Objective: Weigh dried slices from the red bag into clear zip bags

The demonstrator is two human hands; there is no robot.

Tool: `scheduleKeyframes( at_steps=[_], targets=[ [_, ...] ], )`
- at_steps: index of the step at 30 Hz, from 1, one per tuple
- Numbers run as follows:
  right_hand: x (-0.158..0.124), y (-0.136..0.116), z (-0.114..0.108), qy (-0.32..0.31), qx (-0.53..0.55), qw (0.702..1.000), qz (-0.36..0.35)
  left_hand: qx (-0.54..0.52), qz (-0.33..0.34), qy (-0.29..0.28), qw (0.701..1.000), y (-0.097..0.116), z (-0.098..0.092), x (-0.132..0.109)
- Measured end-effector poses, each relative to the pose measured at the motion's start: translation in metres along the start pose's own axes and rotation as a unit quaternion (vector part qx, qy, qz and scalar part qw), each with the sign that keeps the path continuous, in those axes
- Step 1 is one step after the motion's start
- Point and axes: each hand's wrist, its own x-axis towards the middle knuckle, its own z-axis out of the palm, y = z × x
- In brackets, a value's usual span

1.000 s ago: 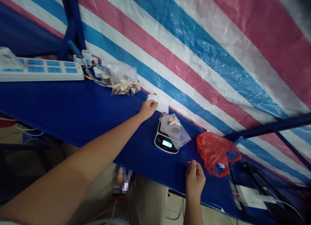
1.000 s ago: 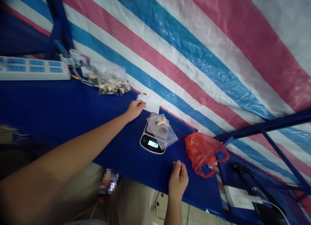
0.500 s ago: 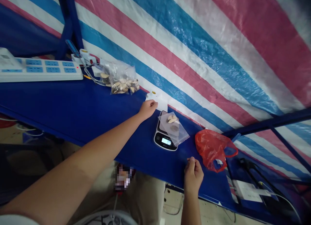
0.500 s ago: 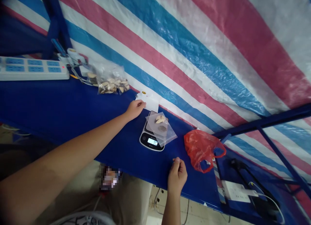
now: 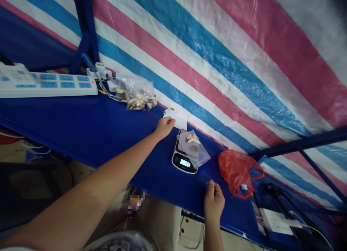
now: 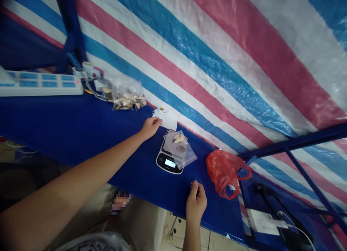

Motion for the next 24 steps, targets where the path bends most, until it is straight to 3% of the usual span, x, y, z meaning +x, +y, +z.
scheduleKeyframes(
  at_steps=[10, 13, 19, 24],
  targets=[
    [-0.0009, -0.0063, -0.0027, 0.008, -0.027, 0.999, -0.015, -0.015, -0.015, 0.011, 1.0, -0.0008, -0.0032, 0.0009],
    [-0.0017, -0.0037, -0.0028, 0.009, -0.025, 1.0, 0.008, -0.016, -0.015, 0.012, 1.0, -0.001, -0.0031, 0.0011],
    [-0.0051, -0.0029, 0.0, 0.019, 0.182, 0.975, 0.124, -0.017, -0.016, 0.011, 1.0, -0.0006, -0.0033, 0.0008],
    [-0.0063, -0.0064, -0.003, 0.006, 0.281, 0.954, 0.108, -0.016, -0.014, 0.009, 1.0, -0.0027, -0.003, -0.0001]
  ],
)
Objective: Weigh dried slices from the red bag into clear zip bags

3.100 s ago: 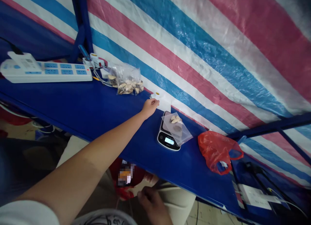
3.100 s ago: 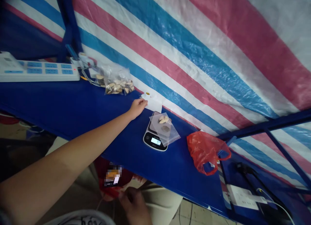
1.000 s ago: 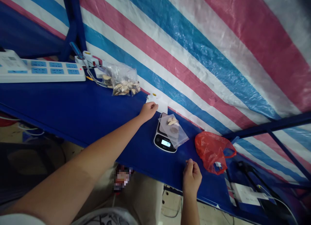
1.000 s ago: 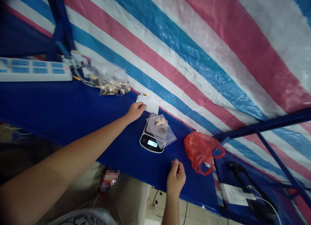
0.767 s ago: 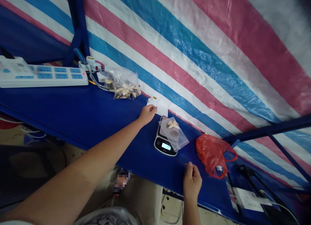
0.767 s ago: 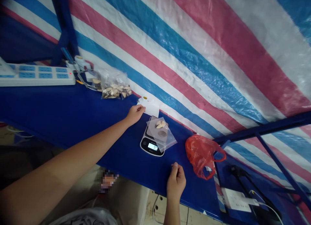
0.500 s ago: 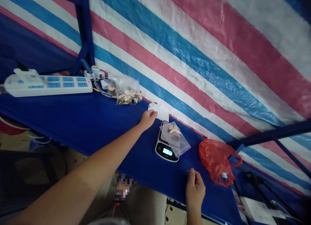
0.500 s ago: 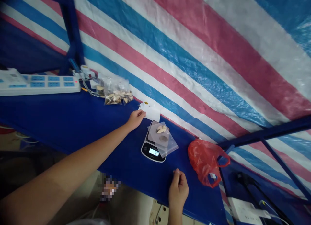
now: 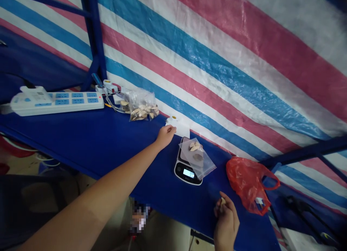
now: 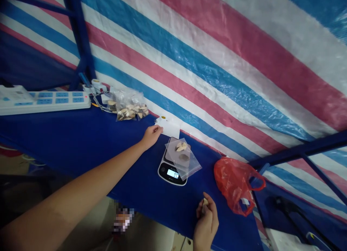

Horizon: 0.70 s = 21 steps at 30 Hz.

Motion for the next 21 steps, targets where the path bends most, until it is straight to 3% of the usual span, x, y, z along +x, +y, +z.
scheduleKeyframes(
  at_steps=[11, 21],
  targets=[
    [0.009, 0.016, -0.013, 0.034, -0.051, 0.998, -0.03, 0.008, 0.005, -0.012, 1.0, 0.003, 0.002, -0.002],
    [0.003, 0.008, -0.009, 0.036, -0.061, 0.997, -0.03, 0.013, 0.0, -0.014, 1.0, 0.003, 0.004, -0.001]
  ],
)
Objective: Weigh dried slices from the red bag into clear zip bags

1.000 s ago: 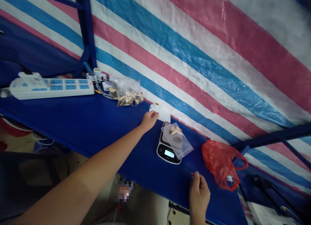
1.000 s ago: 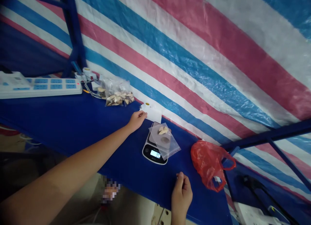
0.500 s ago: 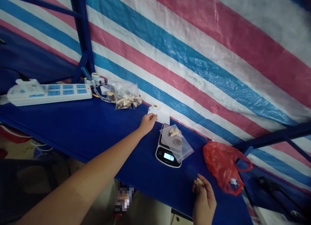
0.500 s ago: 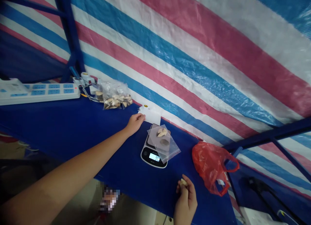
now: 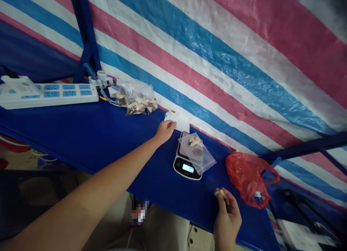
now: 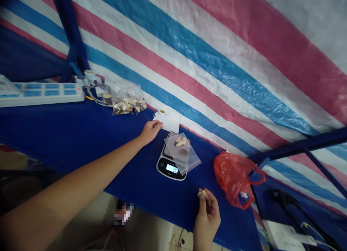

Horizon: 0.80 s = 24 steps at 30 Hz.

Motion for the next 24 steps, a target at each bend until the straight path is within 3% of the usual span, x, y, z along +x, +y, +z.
scheduleKeyframes(
  at_steps=[13, 19, 24],
  targets=[
    [0.0043, 0.0055, -0.0021, 0.011, -0.04, 0.998, -0.041, 0.011, 0.01, -0.009, 1.0, -0.0013, 0.001, 0.0003],
    [0.0074, 0.0067, 0.0001, 0.0, 0.017, 0.999, -0.027, 0.021, 0.012, -0.014, 1.0, -0.0018, 0.0018, 0.001],
    [0.0074, 0.0008, 0.006, -0.023, 0.003, 1.0, -0.016, 0.024, 0.018, -0.018, 0.999, -0.0024, 0.0014, 0.0011]
  ],
)
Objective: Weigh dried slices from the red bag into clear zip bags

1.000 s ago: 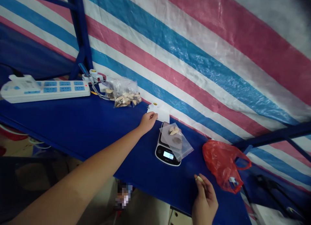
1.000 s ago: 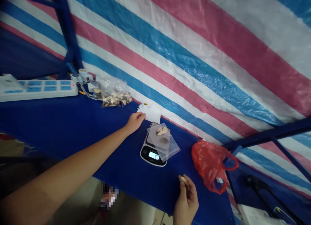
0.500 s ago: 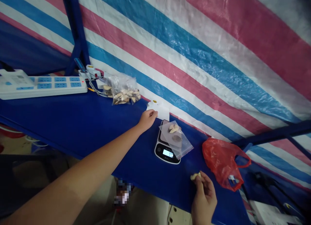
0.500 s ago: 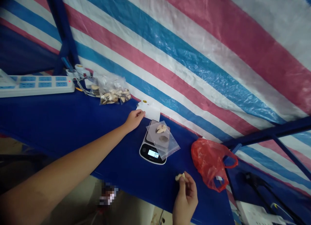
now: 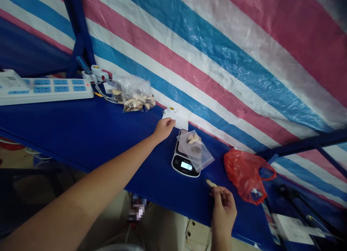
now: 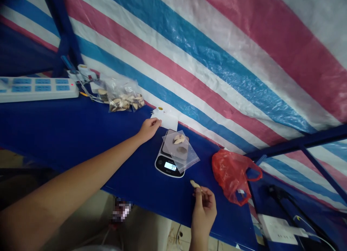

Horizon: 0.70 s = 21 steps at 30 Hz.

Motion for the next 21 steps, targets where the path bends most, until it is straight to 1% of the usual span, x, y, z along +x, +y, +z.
scheduleKeyframes(
  at_steps=[5, 10, 12, 14, 17, 19, 21],
  targets=[
    [0.0, -0.01, 0.009, -0.034, -0.032, 0.999, 0.021, 0.016, 0.024, -0.012, 1.0, 0.003, 0.0, -0.004],
    [0.002, -0.012, 0.015, -0.022, 0.015, 1.0, -0.005, 0.036, 0.048, -0.032, 0.998, 0.009, 0.0, -0.009],
    [0.003, -0.011, 0.016, -0.022, 0.033, 0.999, -0.003, 0.042, 0.055, -0.037, 0.997, 0.011, -0.001, -0.011],
    [0.003, -0.011, 0.017, -0.023, 0.057, 0.998, 0.01, 0.07, 0.071, -0.063, 0.993, 0.013, -0.003, -0.014],
    [0.003, -0.01, 0.021, -0.045, 0.089, 0.995, 0.026, 0.139, 0.09, -0.117, 0.979, 0.014, -0.004, -0.017],
    [0.004, -0.012, 0.025, -0.051, 0.09, 0.994, 0.028, 0.162, 0.091, -0.127, 0.974, 0.014, -0.004, -0.018],
    [0.006, -0.014, 0.03, -0.04, 0.094, 0.994, 0.03, 0.16, 0.087, -0.123, 0.976, 0.014, -0.004, -0.017]
  ],
)
